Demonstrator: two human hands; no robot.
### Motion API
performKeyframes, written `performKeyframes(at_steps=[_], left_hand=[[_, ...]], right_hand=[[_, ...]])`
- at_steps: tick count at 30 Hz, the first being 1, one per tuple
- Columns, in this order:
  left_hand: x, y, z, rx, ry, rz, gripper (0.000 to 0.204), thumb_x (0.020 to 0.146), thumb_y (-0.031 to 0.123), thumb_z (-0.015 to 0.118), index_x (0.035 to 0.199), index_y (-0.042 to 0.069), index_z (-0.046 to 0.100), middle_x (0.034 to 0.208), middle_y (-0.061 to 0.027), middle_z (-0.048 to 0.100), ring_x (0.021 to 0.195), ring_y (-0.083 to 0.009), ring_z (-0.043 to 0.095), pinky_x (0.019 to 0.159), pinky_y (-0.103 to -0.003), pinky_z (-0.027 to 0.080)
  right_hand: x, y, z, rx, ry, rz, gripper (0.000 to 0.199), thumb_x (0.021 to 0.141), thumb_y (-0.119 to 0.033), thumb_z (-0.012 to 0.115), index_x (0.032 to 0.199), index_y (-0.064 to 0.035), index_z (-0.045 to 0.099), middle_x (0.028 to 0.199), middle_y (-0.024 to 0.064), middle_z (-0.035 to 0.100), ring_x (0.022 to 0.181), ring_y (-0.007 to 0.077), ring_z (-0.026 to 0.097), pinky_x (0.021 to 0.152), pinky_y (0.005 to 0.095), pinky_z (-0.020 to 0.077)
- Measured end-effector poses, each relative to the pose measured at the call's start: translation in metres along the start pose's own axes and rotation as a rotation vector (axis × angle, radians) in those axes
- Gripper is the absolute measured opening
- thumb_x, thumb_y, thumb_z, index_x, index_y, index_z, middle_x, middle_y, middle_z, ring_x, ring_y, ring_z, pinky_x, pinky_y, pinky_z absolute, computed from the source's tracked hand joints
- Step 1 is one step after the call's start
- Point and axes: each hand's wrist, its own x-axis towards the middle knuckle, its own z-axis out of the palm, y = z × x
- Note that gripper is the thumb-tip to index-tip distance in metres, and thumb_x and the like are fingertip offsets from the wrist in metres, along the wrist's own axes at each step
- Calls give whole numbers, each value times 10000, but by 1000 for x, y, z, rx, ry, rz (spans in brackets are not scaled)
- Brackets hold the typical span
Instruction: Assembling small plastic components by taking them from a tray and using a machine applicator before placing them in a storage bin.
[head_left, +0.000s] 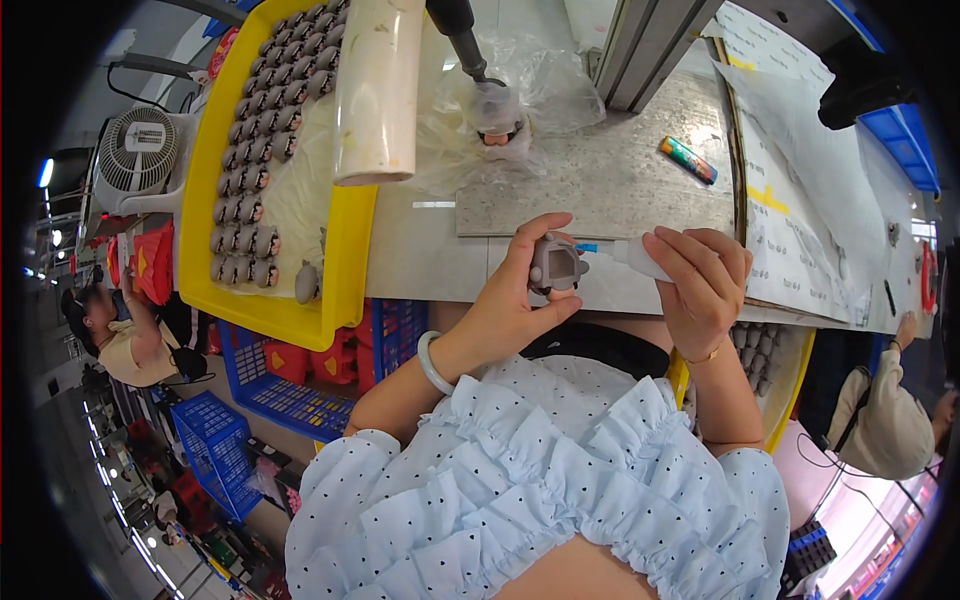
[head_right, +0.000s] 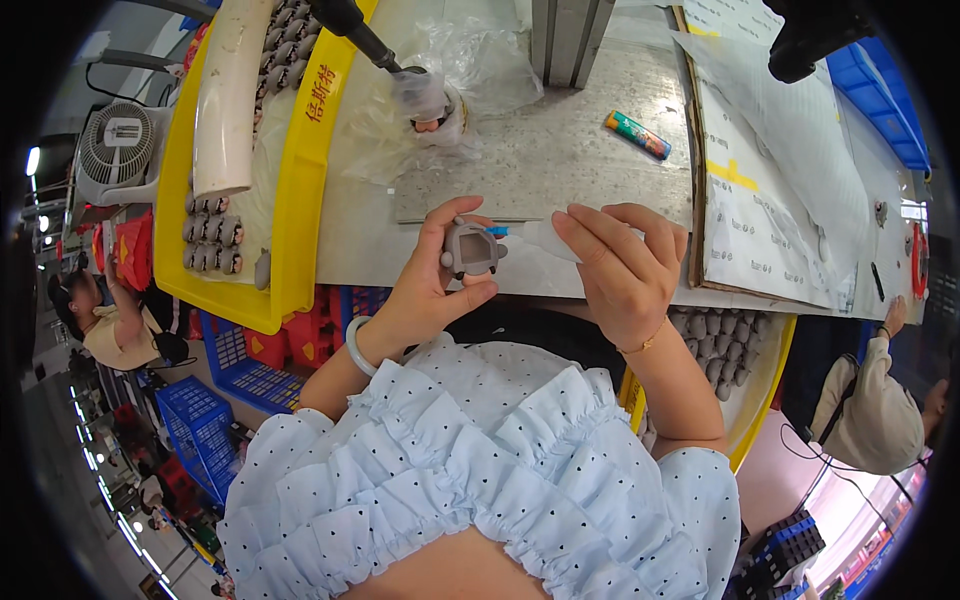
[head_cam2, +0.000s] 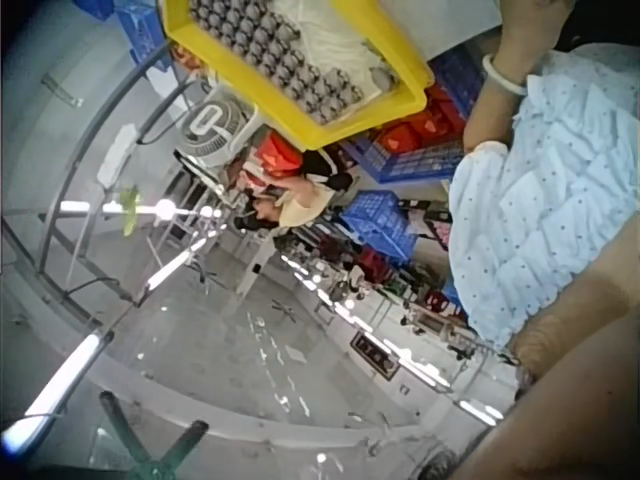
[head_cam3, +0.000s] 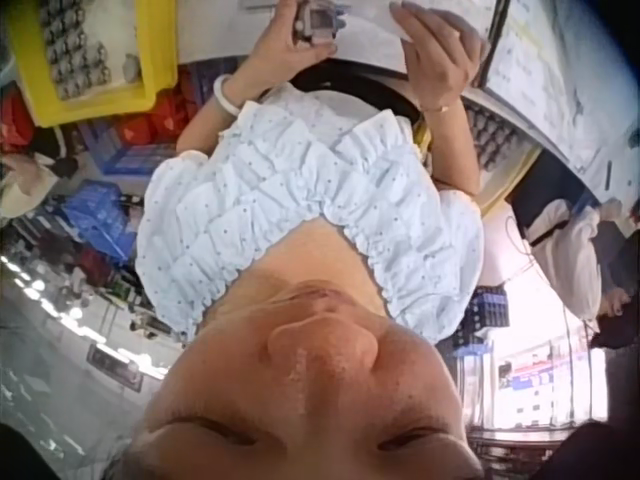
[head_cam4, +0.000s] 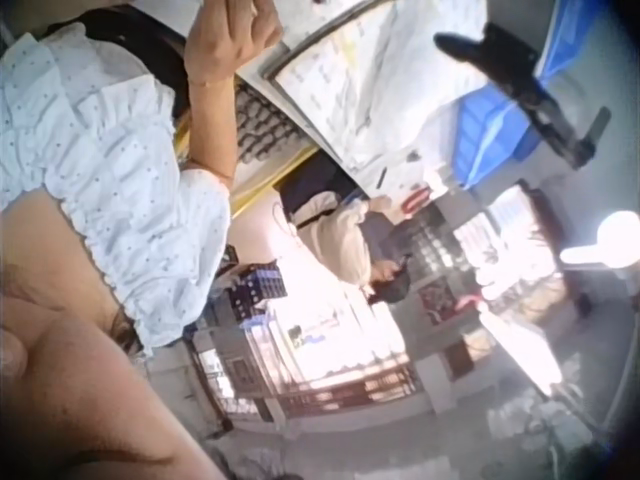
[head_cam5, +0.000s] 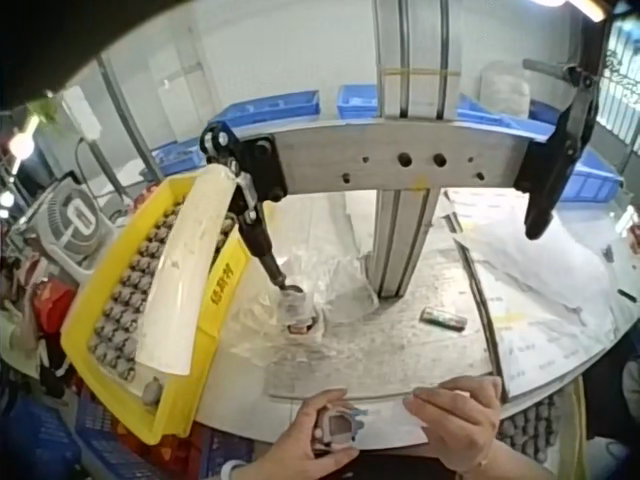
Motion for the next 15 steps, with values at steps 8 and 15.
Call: performKeyframes(at_steps=[8,15], left_hand=[[6,-2,-3,47,51,31,737,758,12,641,1356,105,220,1167,-97,439,1026,-159,464,894,-297,385],[11,-5,3,53,152,-1,746,749,10,639,1363,90,225,1138,-107,473,959,-148,486,871,-288,402]], right_hand=[[-1,31,30,225,-143,408,323,612,0,707,915,-89,639,891,50,644,833,253,581,788,327,416],[-8,62,65,437,-257,723,424,686,-58,711,1066,-55,523,974,124,625,908,297,595,806,356,463]])
